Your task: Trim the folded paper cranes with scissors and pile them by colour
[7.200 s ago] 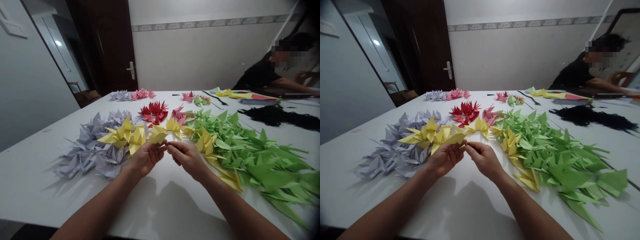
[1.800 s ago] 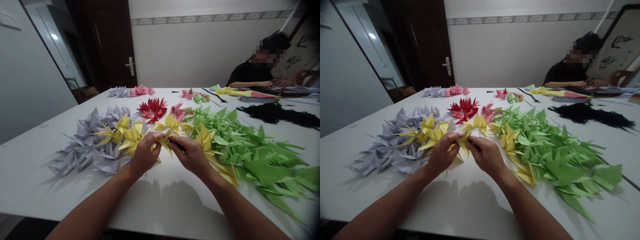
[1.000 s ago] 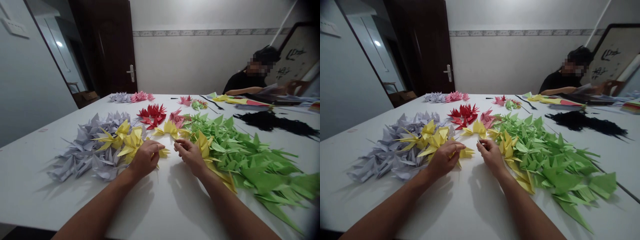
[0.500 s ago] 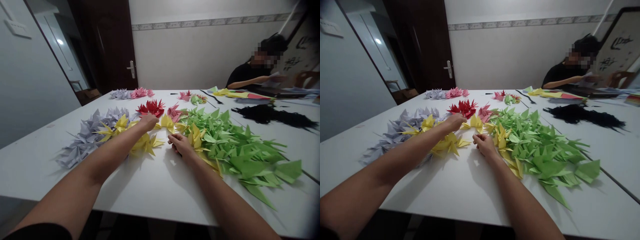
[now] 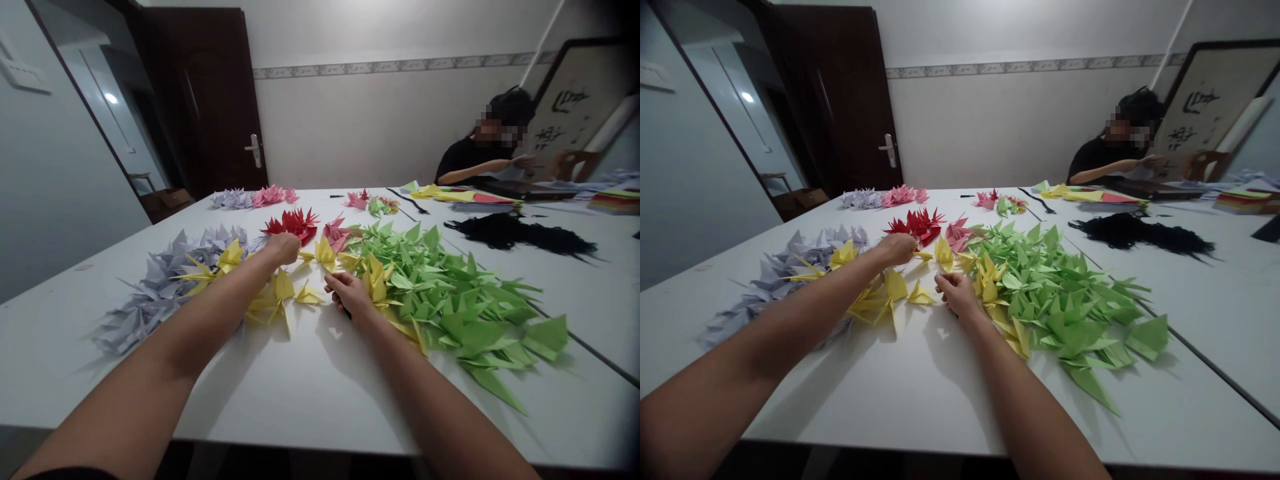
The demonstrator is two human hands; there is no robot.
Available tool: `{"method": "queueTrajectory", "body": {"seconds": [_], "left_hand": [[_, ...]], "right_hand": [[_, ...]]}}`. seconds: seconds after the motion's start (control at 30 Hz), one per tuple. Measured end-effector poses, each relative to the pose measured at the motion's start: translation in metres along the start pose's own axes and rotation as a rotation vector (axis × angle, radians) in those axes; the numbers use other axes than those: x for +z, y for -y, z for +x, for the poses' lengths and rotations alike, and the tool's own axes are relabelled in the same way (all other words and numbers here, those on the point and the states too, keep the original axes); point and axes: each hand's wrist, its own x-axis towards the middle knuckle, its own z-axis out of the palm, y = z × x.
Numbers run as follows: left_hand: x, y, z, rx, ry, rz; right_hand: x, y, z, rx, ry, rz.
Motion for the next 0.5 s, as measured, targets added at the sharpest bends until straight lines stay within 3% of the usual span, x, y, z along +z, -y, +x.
{"method": "queueTrajectory", "body": {"seconds": [0.17, 0.33, 0.5], "left_hand": [[-0.016, -0.030, -0.029, 0.009, -0.171, -0.044], [-0.003, -0.056, -0.068, 0.048, -0.294, -0.215], [0.011, -0.056, -0.085, 0.075, -0.439, -0.551]], "right_hand": [[0.000, 0.009, 0.000, -0.090, -0.146, 0.100], [0.000, 0.017, -0.004, -0.107, -0.163, 0.141], [0.004, 0.022, -0.011, -0.074, -0.081, 0.138]]}}
